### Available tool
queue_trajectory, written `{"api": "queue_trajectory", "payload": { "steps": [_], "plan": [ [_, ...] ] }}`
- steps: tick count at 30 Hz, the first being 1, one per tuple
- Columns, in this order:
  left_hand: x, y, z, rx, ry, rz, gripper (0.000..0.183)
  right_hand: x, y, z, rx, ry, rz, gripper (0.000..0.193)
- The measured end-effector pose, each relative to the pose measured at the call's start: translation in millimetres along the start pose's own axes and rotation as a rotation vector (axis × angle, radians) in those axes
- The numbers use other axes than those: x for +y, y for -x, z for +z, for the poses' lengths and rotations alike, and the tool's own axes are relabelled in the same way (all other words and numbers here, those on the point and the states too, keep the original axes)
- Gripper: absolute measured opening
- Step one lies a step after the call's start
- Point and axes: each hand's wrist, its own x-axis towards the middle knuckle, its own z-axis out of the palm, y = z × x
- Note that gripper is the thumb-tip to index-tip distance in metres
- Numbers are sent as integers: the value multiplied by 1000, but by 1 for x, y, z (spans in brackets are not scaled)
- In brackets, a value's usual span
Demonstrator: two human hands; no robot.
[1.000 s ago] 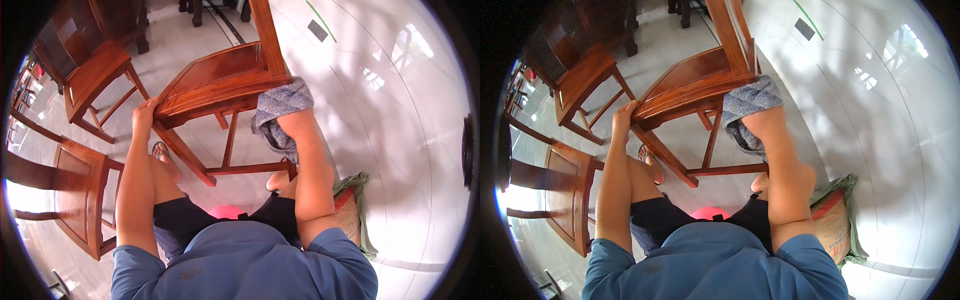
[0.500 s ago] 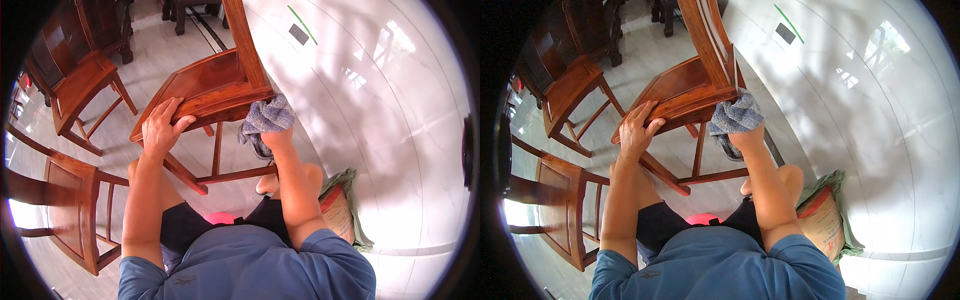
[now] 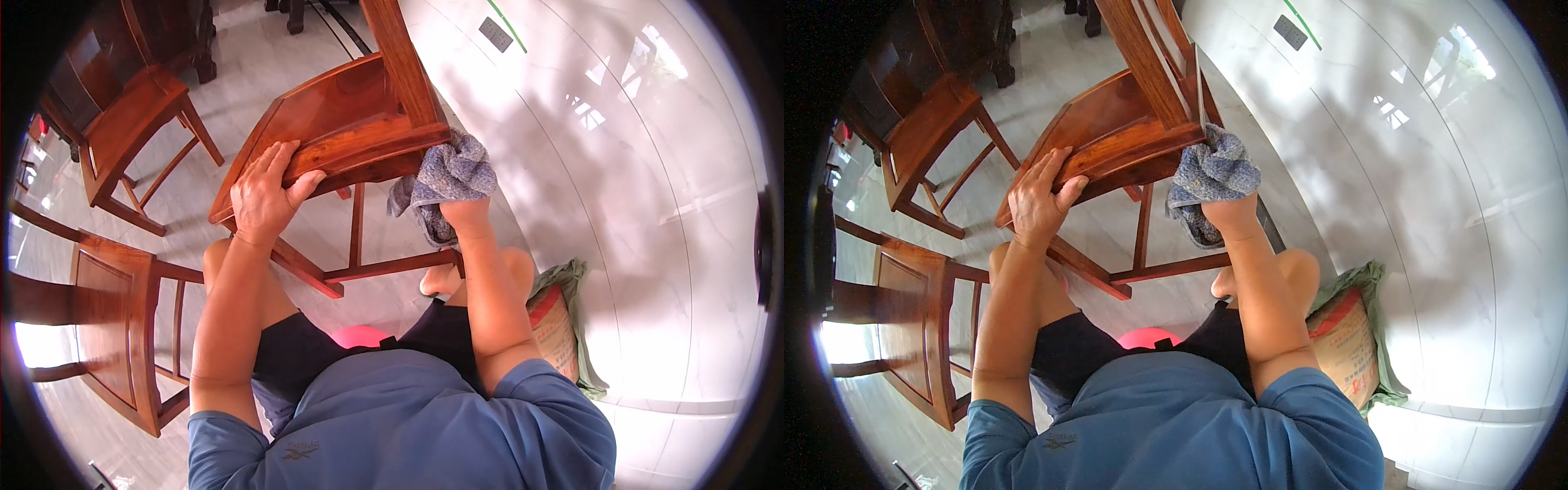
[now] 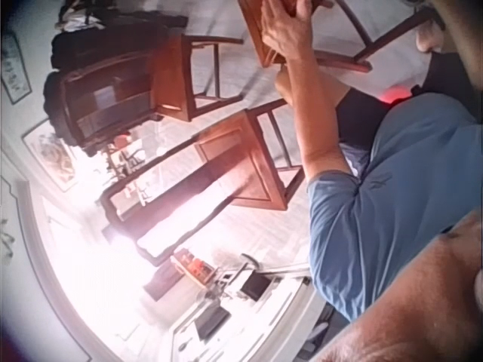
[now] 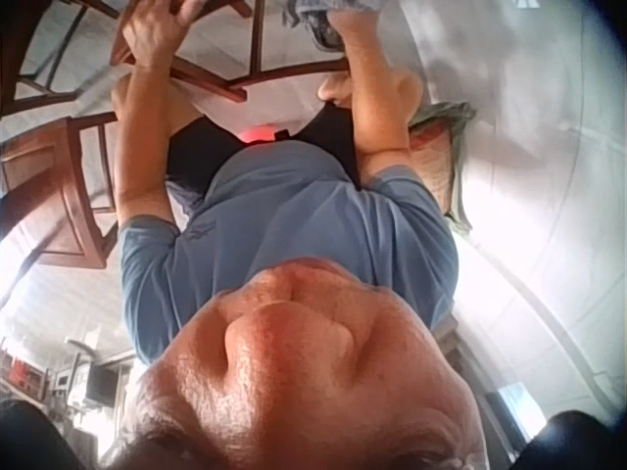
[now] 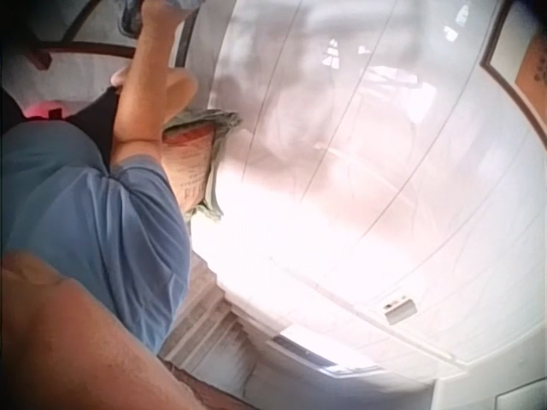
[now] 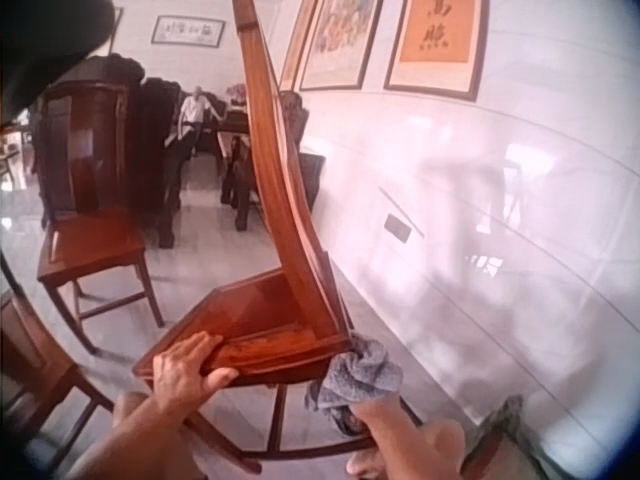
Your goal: The person wipes down the wood surfaces of a chair with a cloth, including the seat, backrest, and legs, while tilting the chair to reach different areas.
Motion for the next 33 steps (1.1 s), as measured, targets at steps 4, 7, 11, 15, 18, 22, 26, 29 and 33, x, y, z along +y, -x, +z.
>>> {"api": "queue_trajectory", "payload": {
  "steps": [4, 7, 11, 15, 18, 22, 26, 29, 33],
  "plan": [
    [0, -1, 1, -16, 5, -33, 67, 1, -2, -9, -56, 35, -17, 32],
    [1, -2, 2, -15, -5, -64, 67, 8, -9, -15, -264, -14, 14, 28],
    [3, -3, 5, -5, -11, -110, 66, -4, -4, -2, -132, 126, -311, 31],
    [5, -1, 5, -5, -17, -119, 66, -2, -1, 1, -52, 213, -366, 29],
    [5, 0, 4, 3, -27, -114, 66, -10, -7, 2, -116, 194, -174, 32],
    [9, -1, 8, 22, -25, -58, 67, -58, -41, -6, -267, 337, 16, 35],
    [10, -2, 7, 16, -21, -76, 67, -36, -32, 4, -99, 248, -158, 25],
    [7, -4, 7, 21, -6, -63, 65, -27, -32, 7, 10, 202, -384, 20],
    [8, -6, 9, 38, -11, -86, 61, -31, -28, 13, 50, 284, -386, 13]
  ]
}}
